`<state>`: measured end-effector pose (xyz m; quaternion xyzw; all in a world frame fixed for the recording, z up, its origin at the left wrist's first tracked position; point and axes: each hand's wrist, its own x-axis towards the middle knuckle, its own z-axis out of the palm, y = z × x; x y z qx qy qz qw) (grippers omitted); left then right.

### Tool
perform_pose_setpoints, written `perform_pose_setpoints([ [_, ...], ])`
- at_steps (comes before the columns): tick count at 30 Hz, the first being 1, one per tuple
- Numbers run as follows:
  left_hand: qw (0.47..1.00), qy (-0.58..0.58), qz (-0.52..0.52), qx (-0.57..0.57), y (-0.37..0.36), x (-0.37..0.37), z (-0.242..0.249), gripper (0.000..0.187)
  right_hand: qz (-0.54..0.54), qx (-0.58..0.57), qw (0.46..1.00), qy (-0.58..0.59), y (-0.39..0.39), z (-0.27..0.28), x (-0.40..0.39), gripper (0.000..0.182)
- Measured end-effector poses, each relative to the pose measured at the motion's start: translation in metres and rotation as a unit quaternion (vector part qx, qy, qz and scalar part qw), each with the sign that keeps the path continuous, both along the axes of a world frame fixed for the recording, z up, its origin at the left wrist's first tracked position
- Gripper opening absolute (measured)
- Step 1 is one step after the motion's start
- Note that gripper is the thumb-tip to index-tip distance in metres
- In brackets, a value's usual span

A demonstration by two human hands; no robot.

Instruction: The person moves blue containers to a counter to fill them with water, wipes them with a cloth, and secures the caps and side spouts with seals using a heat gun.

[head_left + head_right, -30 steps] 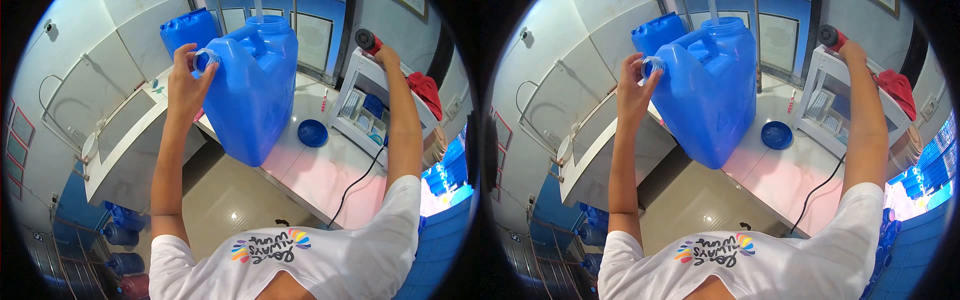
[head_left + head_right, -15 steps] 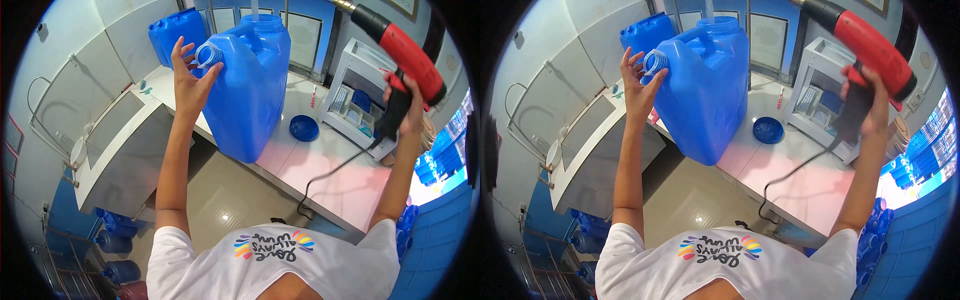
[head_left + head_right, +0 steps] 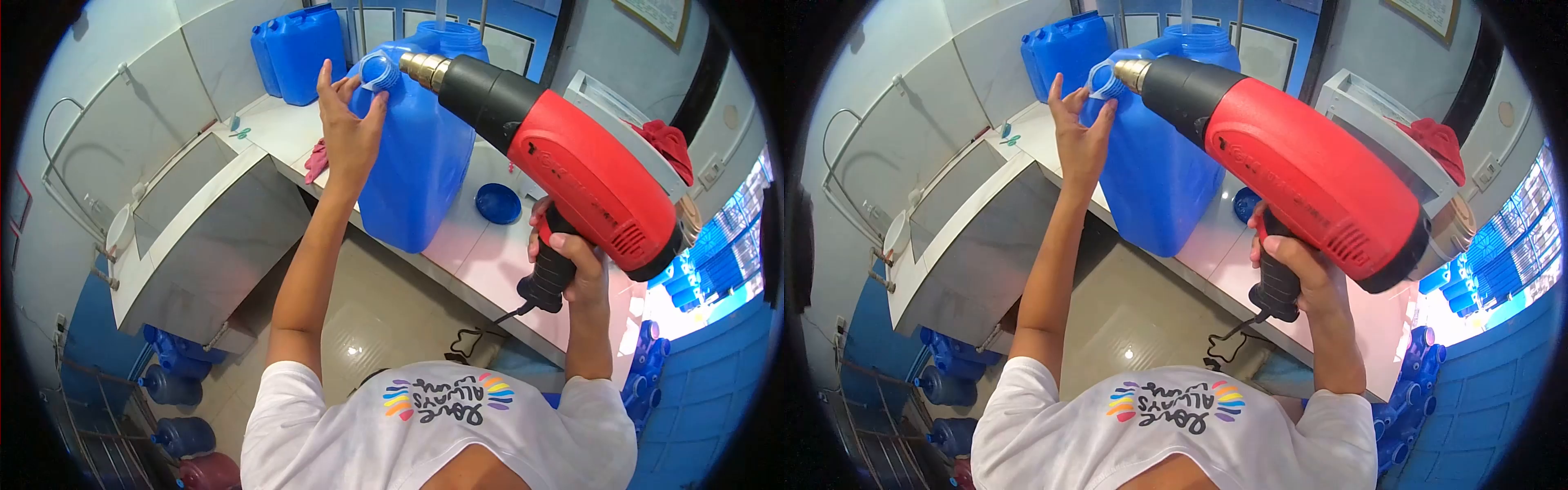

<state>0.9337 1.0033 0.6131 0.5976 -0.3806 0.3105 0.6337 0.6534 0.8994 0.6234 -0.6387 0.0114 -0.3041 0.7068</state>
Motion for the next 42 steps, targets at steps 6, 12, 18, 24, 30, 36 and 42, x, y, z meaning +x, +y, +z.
perform_pose_setpoints([
  [6, 0.999, 0.034, 0.016, 0.016, -0.002, -0.005, -0.003, 0.077, -0.027, 0.022, 0.999, 0.013, 0.01, -0.008, 0.007, 0.037],
  [12, 0.999, 0.051, -0.009, -0.005, -0.004, -0.008, -0.009, 0.073, -0.043, 0.029, 0.998, 0.027, 0.018, -0.013, 0.01, 0.037],
  [18, 0.998, 0.046, -0.01, 0.04, -0.001, -0.008, -0.013, 0.074, -0.047, 0.019, 0.998, 0.045, 0.031, -0.013, 0.01, 0.037],
  [24, 0.996, 0.013, 0.027, 0.08, -0.001, -0.011, -0.014, 0.077, -0.053, -0.013, 0.998, 0.034, 0.034, 0.001, 0.016, 0.036],
  [30, 0.994, 0.005, 0.045, 0.096, 0.0, -0.012, -0.013, 0.076, -0.071, -0.036, 0.995, 0.06, 0.041, 0.012, 0.009, 0.035],
  [36, 0.993, 0.095, -0.061, -0.029, 0.009, -0.01, -0.007, 0.07, -0.1, -0.006, 0.994, 0.052, 0.031, 0.005, 0.004, 0.044],
  [42, 0.994, 0.072, -0.052, -0.071, 0.022, -0.006, 0.018, 0.045, -0.073, 0.04, 0.996, 0.026, 0.012, -0.002, 0.001, 0.037],
])
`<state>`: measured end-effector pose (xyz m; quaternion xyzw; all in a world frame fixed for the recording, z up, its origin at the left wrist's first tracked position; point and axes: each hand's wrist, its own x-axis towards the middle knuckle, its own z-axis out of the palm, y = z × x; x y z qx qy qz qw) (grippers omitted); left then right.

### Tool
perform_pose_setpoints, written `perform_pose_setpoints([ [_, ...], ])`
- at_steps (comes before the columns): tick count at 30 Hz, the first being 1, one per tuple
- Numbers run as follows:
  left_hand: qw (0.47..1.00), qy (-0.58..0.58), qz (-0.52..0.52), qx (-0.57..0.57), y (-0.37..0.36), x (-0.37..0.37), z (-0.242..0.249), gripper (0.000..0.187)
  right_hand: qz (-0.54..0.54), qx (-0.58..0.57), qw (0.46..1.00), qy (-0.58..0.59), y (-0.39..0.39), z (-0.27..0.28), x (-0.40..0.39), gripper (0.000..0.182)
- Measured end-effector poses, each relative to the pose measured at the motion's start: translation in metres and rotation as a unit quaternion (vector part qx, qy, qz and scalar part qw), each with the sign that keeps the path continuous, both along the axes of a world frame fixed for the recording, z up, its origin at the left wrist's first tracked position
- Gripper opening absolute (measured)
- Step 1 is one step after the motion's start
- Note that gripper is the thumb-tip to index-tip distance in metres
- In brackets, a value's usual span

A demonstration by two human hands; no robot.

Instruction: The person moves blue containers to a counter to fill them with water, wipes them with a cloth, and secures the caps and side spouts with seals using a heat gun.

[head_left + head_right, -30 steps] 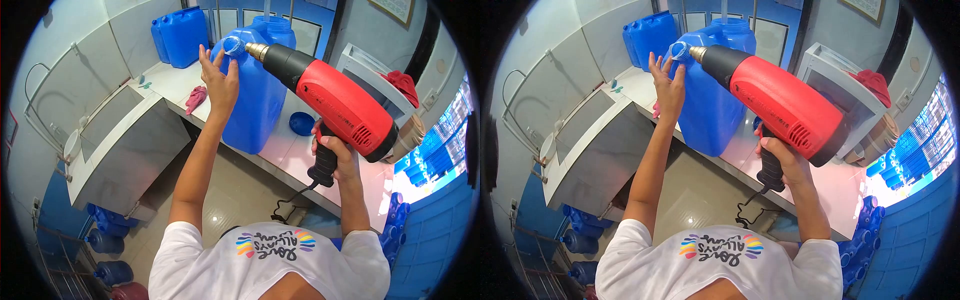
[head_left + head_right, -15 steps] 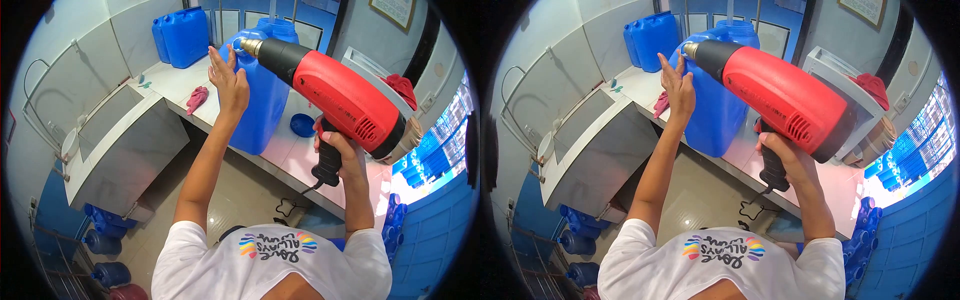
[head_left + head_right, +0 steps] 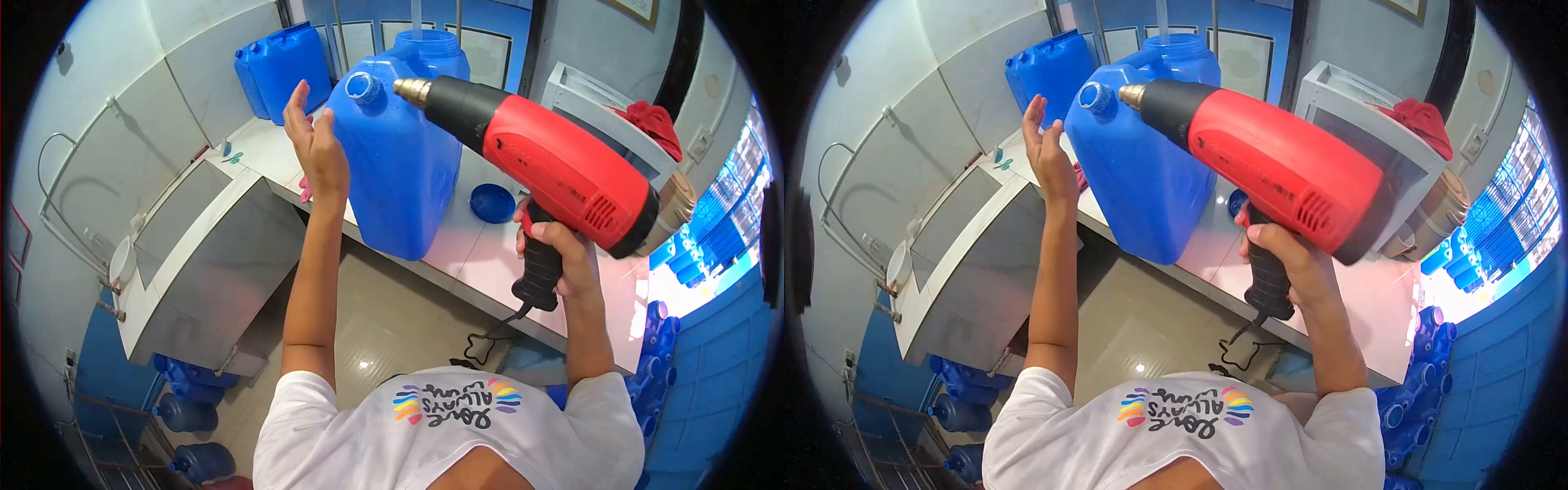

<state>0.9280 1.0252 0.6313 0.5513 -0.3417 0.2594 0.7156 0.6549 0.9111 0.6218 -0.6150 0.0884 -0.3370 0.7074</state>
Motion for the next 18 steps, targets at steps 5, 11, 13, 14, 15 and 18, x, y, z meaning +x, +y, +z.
perform_pose_setpoints([
  [5, 0.991, -0.028, 0.051, 0.122, -0.014, -0.008, 0.025, 0.04, 0.023, 0.019, 0.999, -0.032, -0.021, 0.009, 0.006, 0.032],
  [11, 0.938, -0.184, 0.219, 0.197, -0.033, 0.006, 0.019, 0.035, 0.004, 0.057, 0.994, -0.092, -0.048, 0.011, -0.007, 0.035],
  [13, 0.947, -0.188, 0.192, 0.177, -0.032, 0.008, 0.016, 0.036, 0.03, 0.051, 0.996, -0.069, -0.049, 0.014, -0.01, 0.037],
  [14, 0.947, -0.187, 0.192, 0.179, -0.032, 0.008, 0.015, 0.036, 0.03, 0.052, 0.996, -0.068, -0.05, 0.015, -0.01, 0.037],
  [15, 0.955, -0.176, 0.166, 0.171, -0.031, 0.008, 0.015, 0.035, 0.035, 0.034, 0.998, -0.038, -0.051, 0.017, -0.009, 0.039],
  [18, 0.964, -0.167, 0.129, 0.164, -0.029, 0.009, 0.014, 0.038, 0.057, 0.008, 0.998, -0.001, -0.057, 0.029, -0.003, 0.04],
])
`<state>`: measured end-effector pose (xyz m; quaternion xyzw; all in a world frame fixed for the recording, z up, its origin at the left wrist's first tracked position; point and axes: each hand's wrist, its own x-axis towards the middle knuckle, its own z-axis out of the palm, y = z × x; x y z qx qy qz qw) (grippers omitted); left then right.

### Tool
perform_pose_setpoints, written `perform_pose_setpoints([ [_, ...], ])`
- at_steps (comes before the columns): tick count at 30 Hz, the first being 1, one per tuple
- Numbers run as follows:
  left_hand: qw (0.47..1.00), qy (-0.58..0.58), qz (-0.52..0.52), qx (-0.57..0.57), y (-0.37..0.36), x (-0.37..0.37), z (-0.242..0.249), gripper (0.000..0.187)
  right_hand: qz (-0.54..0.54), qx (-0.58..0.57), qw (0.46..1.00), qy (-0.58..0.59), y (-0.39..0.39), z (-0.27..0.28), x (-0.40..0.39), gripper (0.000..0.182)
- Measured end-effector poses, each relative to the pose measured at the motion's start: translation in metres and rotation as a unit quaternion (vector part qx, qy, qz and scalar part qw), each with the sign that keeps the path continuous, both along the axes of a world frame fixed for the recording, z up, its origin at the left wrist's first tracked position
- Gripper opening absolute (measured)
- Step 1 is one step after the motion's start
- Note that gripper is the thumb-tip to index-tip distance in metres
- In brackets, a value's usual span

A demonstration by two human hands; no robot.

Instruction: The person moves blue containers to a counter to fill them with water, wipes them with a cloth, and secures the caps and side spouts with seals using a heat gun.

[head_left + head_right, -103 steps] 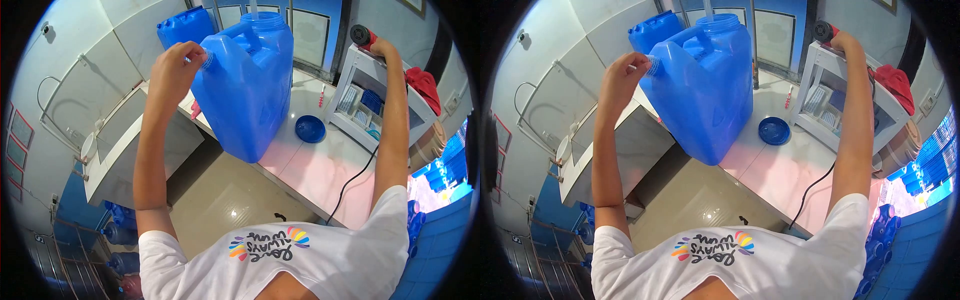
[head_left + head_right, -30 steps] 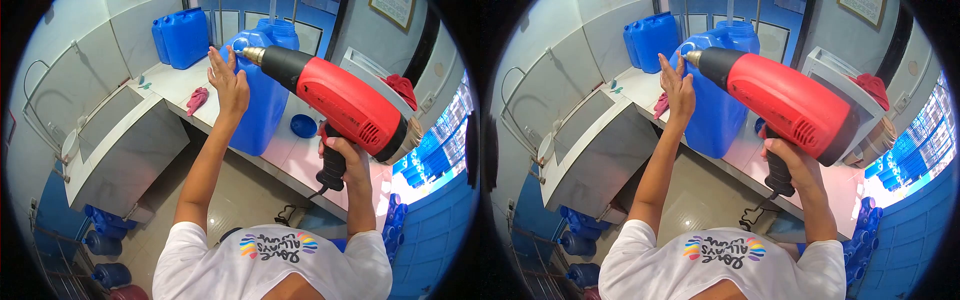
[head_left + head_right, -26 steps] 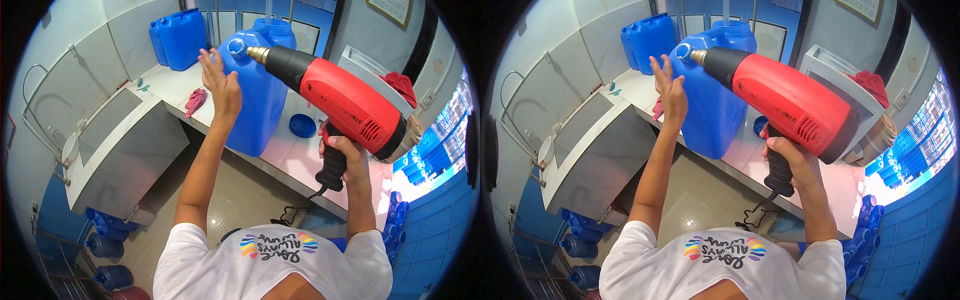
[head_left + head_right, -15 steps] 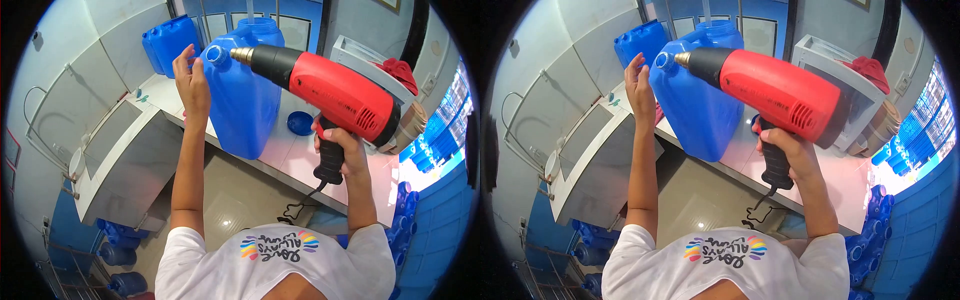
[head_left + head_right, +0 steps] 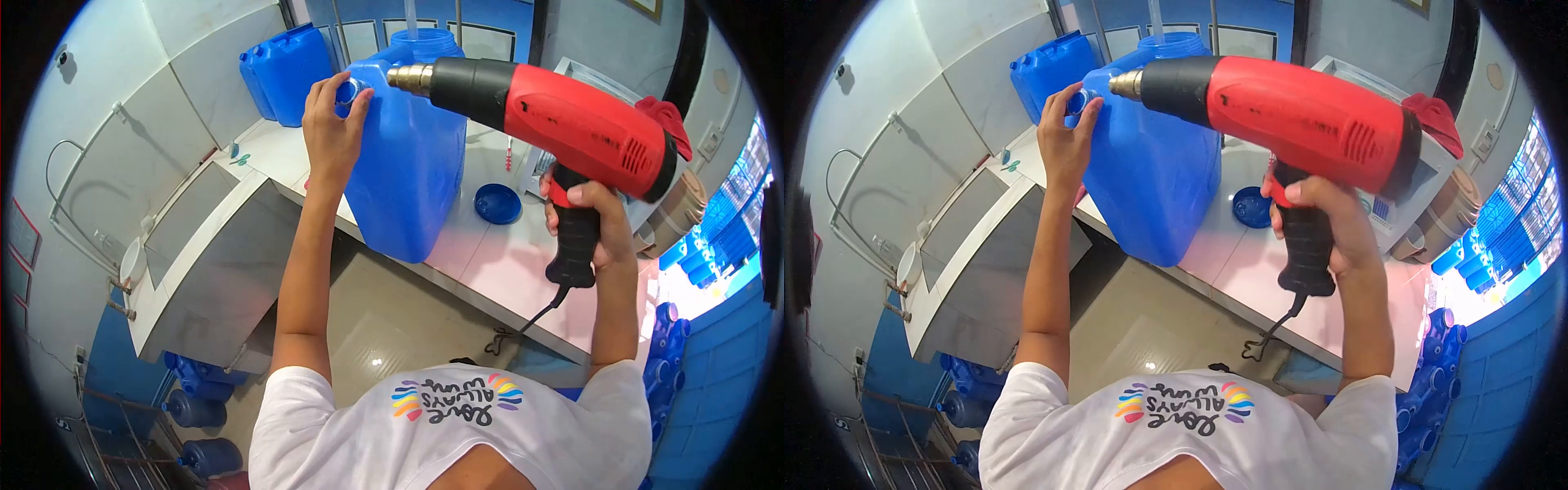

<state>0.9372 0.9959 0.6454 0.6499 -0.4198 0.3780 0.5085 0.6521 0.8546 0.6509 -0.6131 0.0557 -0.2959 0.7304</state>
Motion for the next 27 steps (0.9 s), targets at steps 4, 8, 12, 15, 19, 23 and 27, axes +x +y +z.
perform_pose_setpoints([
  [4, 0.991, 0.073, -0.085, -0.072, 0.006, -0.008, -0.019, 0.058, -0.001, -0.047, 0.997, 0.062, -0.008, 0.044, 0.014, 0.037],
  [8, 0.99, 0.034, -0.013, -0.137, 0.042, -0.019, -0.039, 0.062, 0.002, -0.215, 0.971, 0.103, 0.01, 0.102, 0.027, 0.041],
  [12, 0.974, 0.04, -0.03, -0.223, 0.067, -0.019, -0.041, 0.054, -0.051, -0.372, 0.915, 0.15, 0.047, 0.119, 0.036, 0.041],
  [15, 0.974, 0.063, -0.042, -0.215, 0.081, -0.011, -0.043, 0.049, -0.036, -0.36, 0.912, 0.192, 0.069, 0.116, 0.03, 0.04],
  [19, 0.965, 0.094, -0.078, -0.231, 0.09, 0.001, -0.047, 0.045, -0.113, -0.329, 0.914, 0.209, 0.102, 0.097, 0.006, 0.036],
  [23, 0.948, 0.131, -0.146, -0.252, 0.089, 0.007, -0.046, 0.043, -0.134, -0.345, 0.921, 0.121, 0.105, 0.043, -0.016, 0.027],
  [27, 0.93, 0.176, -0.208, -0.245, 0.085, 0.008, -0.044, 0.042, -0.213, -0.567, 0.784, 0.138, 0.102, -0.034, -0.028, 0.025],
])
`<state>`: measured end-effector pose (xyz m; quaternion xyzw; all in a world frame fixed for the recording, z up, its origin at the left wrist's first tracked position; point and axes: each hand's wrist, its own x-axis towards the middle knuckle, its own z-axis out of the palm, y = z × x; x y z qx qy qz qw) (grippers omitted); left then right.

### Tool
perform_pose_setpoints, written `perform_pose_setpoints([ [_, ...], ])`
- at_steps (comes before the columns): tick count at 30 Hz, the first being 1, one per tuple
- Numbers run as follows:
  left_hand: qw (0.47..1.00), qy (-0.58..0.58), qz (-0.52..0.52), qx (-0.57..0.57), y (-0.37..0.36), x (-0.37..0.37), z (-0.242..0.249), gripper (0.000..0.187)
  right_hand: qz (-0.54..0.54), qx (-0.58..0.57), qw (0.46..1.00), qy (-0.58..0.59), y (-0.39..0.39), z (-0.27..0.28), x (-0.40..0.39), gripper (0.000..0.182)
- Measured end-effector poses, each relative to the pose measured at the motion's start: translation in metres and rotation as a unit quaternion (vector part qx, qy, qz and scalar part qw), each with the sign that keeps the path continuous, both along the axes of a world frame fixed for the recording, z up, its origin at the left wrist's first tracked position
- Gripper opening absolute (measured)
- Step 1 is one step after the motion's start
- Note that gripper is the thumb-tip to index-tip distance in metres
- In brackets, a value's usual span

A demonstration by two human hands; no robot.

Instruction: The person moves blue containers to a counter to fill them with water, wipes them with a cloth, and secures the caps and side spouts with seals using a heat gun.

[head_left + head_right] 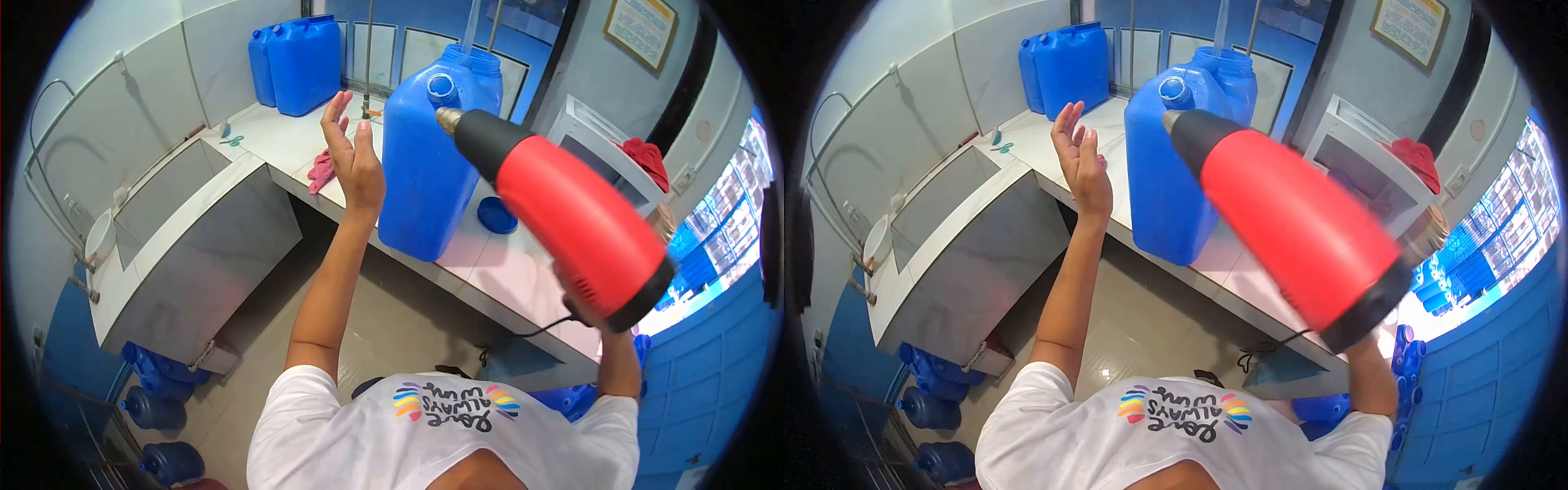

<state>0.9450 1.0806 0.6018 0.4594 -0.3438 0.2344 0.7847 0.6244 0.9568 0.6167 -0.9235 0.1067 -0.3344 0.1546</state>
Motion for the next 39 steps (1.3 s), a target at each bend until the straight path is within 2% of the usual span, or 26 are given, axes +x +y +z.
perform_pose_setpoints([
  [3, 0.999, 0.001, -0.035, -0.013, -0.006, 0.002, 0.003, 0.042, 0.004, -0.154, 0.988, -0.033, 0.014, -0.026, 0.015, 0.032],
  [5, 0.999, 0.0, -0.053, -0.01, -0.008, 0.004, 0.003, 0.041, -0.004, -0.202, 0.978, -0.04, 0.012, -0.031, 0.016, 0.035],
  [6, 0.998, -0.003, -0.06, -0.008, -0.01, 0.006, 0.004, 0.041, -0.015, 0.038, 0.999, -0.022, 0.006, -0.032, 0.01, 0.033],
  [7, 0.998, -0.011, -0.065, 0.014, -0.013, 0.007, 0.004, 0.04, -0.025, 0.276, 0.961, -0.007, 0.001, -0.033, 0.006, 0.031],
  [9, 0.997, -0.031, -0.065, 0.042, -0.023, 0.007, 0.006, 0.039, -0.013, 0.347, 0.925, -0.151, 0.016, 0.003, 0.008, 0.035],
  [11, 0.995, -0.064, -0.047, 0.059, -0.027, 0.003, 0.012, 0.039, -0.052, 0.335, 0.915, -0.218, -0.023, 0.013, -0.011, 0.026],
  [13, 0.989, -0.126, 0.022, 0.079, -0.03, -0.001, 0.01, 0.039, -0.202, 0.293, 0.915, -0.193, -0.074, 0.038, -0.025, 0.027],
  [14, 0.985, -0.146, 0.046, 0.081, -0.033, -0.005, 0.004, 0.044, -0.222, 0.269, 0.914, -0.209, -0.108, 0.049, -0.028, 0.028],
  [15, 0.98, -0.147, 0.068, 0.116, -0.035, -0.014, -0.007, 0.052, -0.28, 0.207, 0.92, -0.18, -0.143, 0.061, -0.031, 0.028],
  [16, 0.973, -0.149, 0.091, 0.15, -0.037, -0.024, -0.019, 0.062, -0.296, 0.141, 0.94, -0.095, -0.195, 0.072, -0.036, 0.028],
  [17, 0.967, -0.164, 0.096, 0.172, -0.044, -0.031, -0.036, 0.074, -0.272, 0.081, 0.953, -0.106, -0.21, 0.085, -0.021, 0.029],
  [19, 0.947, -0.186, 0.117, 0.235, -0.058, -0.043, -0.072, 0.098, -0.299, 0.004, 0.953, -0.043, -0.265, 0.099, 0.002, 0.034],
  [20, 0.933, -0.191, 0.133, 0.274, -0.065, -0.047, -0.087, 0.109, -0.295, -0.059, 0.954, -0.001, -0.321, 0.096, 0.01, 0.036],
  [22, 0.926, -0.183, 0.16, 0.288, -0.083, -0.049, -0.11, 0.115, -0.347, -0.104, 0.928, 0.091, -0.34, 0.105, 0.041, 0.032],
  [23, 0.918, -0.172, 0.183, 0.307, -0.089, -0.049, -0.12, 0.12, -0.341, -0.104, 0.93, 0.089, -0.359, 0.101, 0.052, 0.032],
  [25, 0.915, -0.163, 0.199, 0.31, -0.1, -0.048, -0.132, 0.122, -0.427, -0.137, 0.878, 0.165, -0.404, 0.089, 0.069, 0.03],
  [29, 0.892, -0.185, 0.26, 0.32, -0.11, -0.037, -0.142, 0.125, -0.408, -0.121, 0.877, 0.223, -0.466, 0.08, 0.082, 0.035],
  [30, 0.89, -0.181, 0.265, 0.324, -0.112, -0.036, -0.143, 0.125, -0.401, -0.12, 0.88, 0.225, -0.462, 0.089, 0.087, 0.035],
  [32, 0.886, -0.173, 0.265, 0.338, -0.111, -0.036, -0.14, 0.127, -0.429, -0.049, 0.832, 0.348, -0.45, 0.105, 0.094, 0.038],
  [33, 0.884, -0.173, 0.269, 0.34, -0.111, -0.034, -0.139, 0.127, -0.425, -0.049, 0.835, 0.348, -0.444, 0.097, 0.106, 0.038],
  [34, 0.887, -0.174, 0.258, 0.341, -0.11, -0.033, -0.139, 0.127, -0.384, -0.176, 0.897, 0.129, -0.437, 0.087, 0.118, 0.037],
  [35, 0.89, -0.174, 0.245, 0.342, -0.11, -0.033, -0.14, 0.128, -0.317, -0.289, 0.898, -0.097, -0.421, 0.078, 0.13, 0.036],
  [36, 0.889, -0.172, 0.243, 0.348, -0.109, -0.033, -0.142, 0.128, -0.092, 0.006, 0.993, -0.07, -0.367, 0.085, 0.155, 0.037],
  [37, 0.892, -0.171, 0.234, 0.347, -0.107, -0.032, -0.144, 0.128, 0.113, 0.243, 0.957, -0.107, -0.364, 0.061, 0.195, 0.034],
  [38, 0.895, -0.172, 0.226, 0.343, -0.108, -0.03, -0.144, 0.128, 0.168, 0.385, 0.899, -0.121, -0.362, 0.026, 0.235, 0.042],
  [39, 0.895, -0.172, 0.226, 0.343, -0.108, -0.029, -0.142, 0.128, 0.089, 0.414, 0.897, -0.127, -0.367, -0.002, 0.28, 0.047],
])
